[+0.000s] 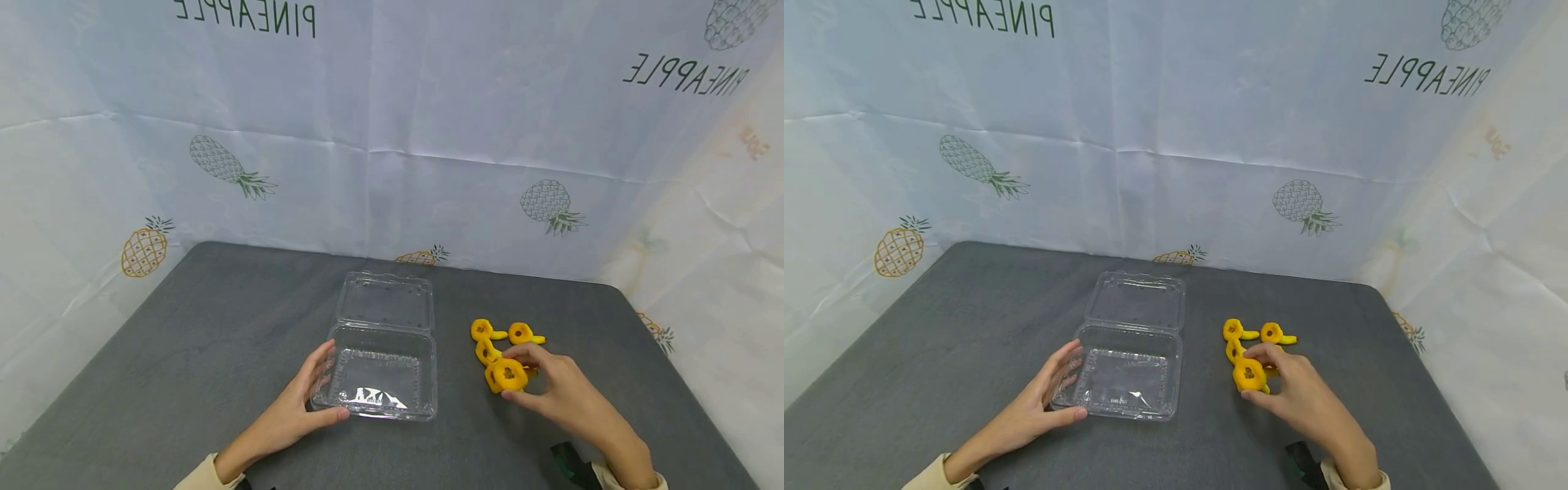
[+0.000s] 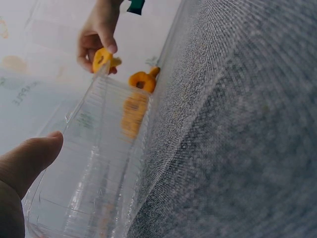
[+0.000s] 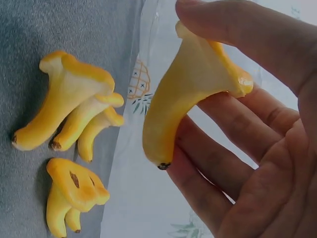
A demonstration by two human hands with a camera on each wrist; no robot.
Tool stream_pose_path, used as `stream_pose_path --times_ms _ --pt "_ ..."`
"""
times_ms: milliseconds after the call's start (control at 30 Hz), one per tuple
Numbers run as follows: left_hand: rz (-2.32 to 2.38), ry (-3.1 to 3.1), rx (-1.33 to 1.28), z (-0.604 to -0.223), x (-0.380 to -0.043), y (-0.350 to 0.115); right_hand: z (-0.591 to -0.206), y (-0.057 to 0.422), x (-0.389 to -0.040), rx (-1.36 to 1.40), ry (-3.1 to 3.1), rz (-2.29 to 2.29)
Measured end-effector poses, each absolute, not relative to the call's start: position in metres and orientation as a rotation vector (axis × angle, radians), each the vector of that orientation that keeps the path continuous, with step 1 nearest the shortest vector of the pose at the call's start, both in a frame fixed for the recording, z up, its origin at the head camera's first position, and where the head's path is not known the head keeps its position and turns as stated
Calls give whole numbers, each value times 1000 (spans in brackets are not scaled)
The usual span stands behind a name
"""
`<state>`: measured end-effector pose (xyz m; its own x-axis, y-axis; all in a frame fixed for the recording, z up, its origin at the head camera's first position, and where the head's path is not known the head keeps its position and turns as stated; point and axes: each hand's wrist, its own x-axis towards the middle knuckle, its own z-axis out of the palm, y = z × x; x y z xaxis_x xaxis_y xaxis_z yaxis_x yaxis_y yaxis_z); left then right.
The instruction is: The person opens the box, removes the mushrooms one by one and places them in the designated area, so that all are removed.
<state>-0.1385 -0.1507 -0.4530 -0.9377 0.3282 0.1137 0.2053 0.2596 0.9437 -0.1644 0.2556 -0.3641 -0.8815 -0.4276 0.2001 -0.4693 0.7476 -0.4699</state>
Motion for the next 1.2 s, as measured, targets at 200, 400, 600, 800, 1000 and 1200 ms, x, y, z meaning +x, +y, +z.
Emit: stream_pose_path --times_ms 200,400,600,800,1000,1200 --pt "1773 2408 509 -453 -138 -151 -363 266 -167 656 -2961 783" --pt "1765 2418 485 -453 -138 -151 -366 276 -171 635 -3012 809" --pt "1746 2428 470 -452 -137 -151 -369 284 -175 646 -3055 838" --pt "1738 2430 467 -452 -138 -151 -370 288 -177 583 -3105 823" --pt "1743 2430 492 -453 -138 -151 -373 293 -179 595 -3118 768" --pt "1738 2435 496 -454 -138 -151 -377 297 -181 599 -3145 753"
